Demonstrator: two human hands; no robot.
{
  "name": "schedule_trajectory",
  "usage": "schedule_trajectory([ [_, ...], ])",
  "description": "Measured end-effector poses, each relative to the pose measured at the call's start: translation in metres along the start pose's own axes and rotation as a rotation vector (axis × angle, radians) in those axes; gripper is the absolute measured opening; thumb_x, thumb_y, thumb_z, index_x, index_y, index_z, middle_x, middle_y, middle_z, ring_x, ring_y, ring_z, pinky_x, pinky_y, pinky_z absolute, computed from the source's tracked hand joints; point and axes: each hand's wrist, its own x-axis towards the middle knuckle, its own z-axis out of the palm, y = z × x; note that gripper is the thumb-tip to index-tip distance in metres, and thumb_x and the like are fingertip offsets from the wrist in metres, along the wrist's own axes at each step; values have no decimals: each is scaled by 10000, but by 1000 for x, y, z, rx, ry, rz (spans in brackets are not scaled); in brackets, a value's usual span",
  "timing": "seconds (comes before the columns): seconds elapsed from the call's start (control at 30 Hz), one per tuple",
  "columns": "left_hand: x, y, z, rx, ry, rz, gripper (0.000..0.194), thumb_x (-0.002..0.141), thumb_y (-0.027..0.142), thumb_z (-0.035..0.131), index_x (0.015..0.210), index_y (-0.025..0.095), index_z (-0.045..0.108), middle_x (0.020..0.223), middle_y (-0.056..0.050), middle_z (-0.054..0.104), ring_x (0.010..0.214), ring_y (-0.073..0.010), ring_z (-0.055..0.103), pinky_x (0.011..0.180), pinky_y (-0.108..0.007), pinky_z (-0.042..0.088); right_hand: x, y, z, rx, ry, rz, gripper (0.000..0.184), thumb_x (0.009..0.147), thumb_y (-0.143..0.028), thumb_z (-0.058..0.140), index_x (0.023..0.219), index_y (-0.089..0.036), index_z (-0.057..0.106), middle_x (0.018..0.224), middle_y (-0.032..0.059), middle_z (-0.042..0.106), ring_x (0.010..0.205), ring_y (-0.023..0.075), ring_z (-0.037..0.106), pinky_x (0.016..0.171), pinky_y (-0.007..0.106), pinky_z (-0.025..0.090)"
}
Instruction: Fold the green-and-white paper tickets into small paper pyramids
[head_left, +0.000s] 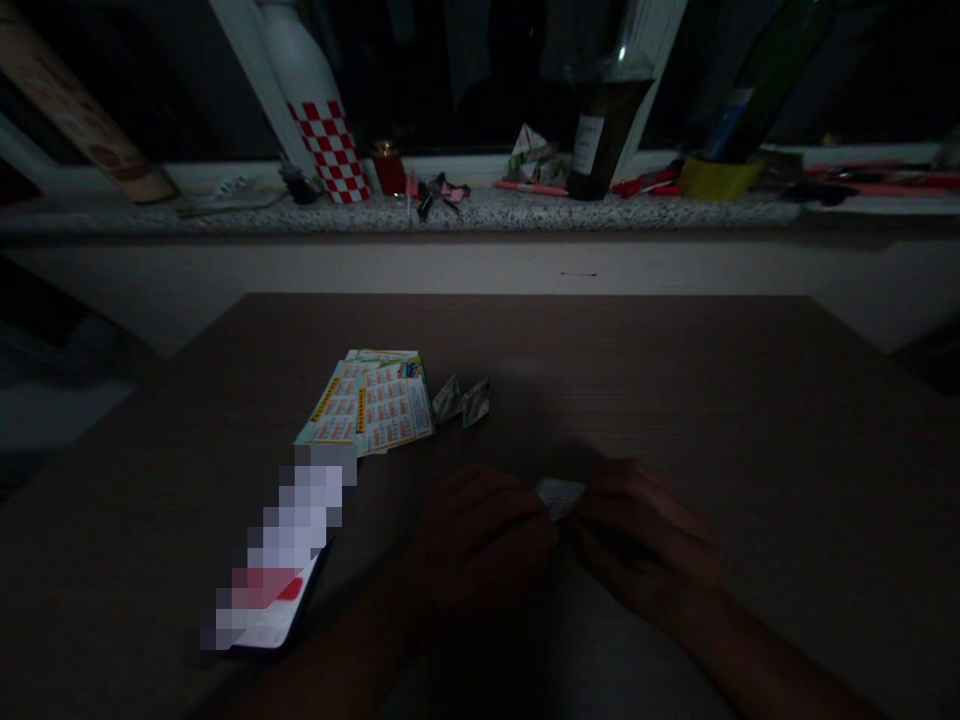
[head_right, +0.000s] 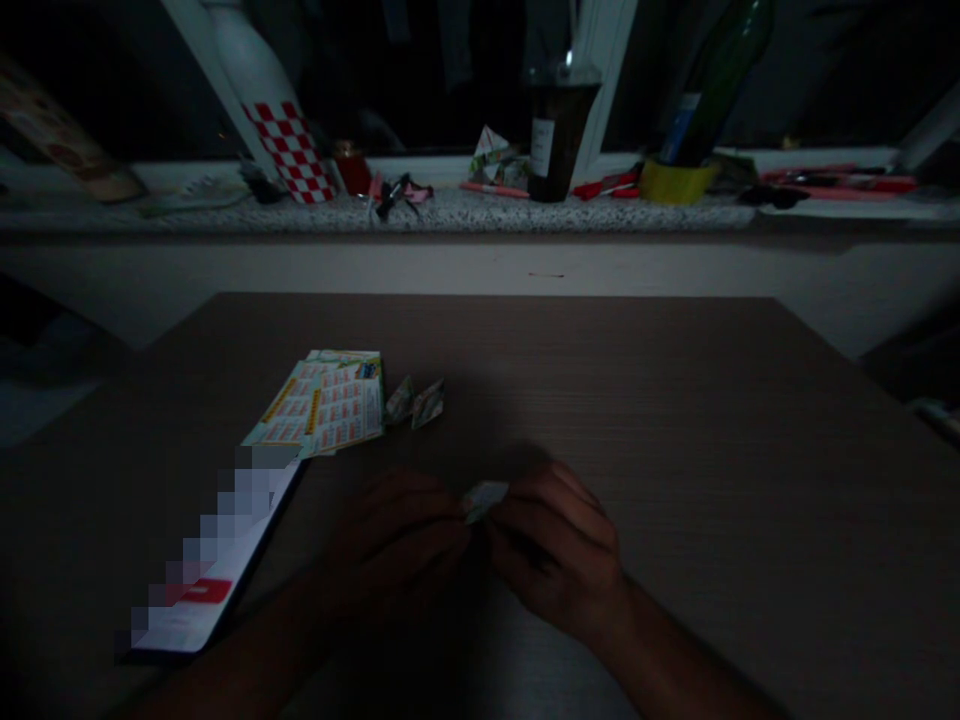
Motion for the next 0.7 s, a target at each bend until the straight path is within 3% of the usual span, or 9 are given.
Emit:
schedule_trajectory([
  [0.2,1,-3,4,28,-54,-97,58,789,143,630,841,161,609,778,-35,685,735,-149,617,696,-299,509,0,1,1,-38,-30,-22,236,720,-8,659,900,-159,637,764,58,637,713,195,614,659,382,520],
  [0.43,4,-2,5,116,35,-154,63,762,126,640,777,168,595,729,-25,660,672,-139,591,640,-288,481,-1,5,-3,-126,-28,59,200,737,-64,657,895,-184,636,769,51,651,717,197,613,664,382,514],
  [0.7,-1,-10,8,120,61,-181,115,728,99,656,785,166,582,737,-21,646,680,-144,574,651,-297,466,1,5,-4,-151,-19,58,208,743,-38,661,909,-161,641,778,62,669,736,198,623,689,377,508],
])
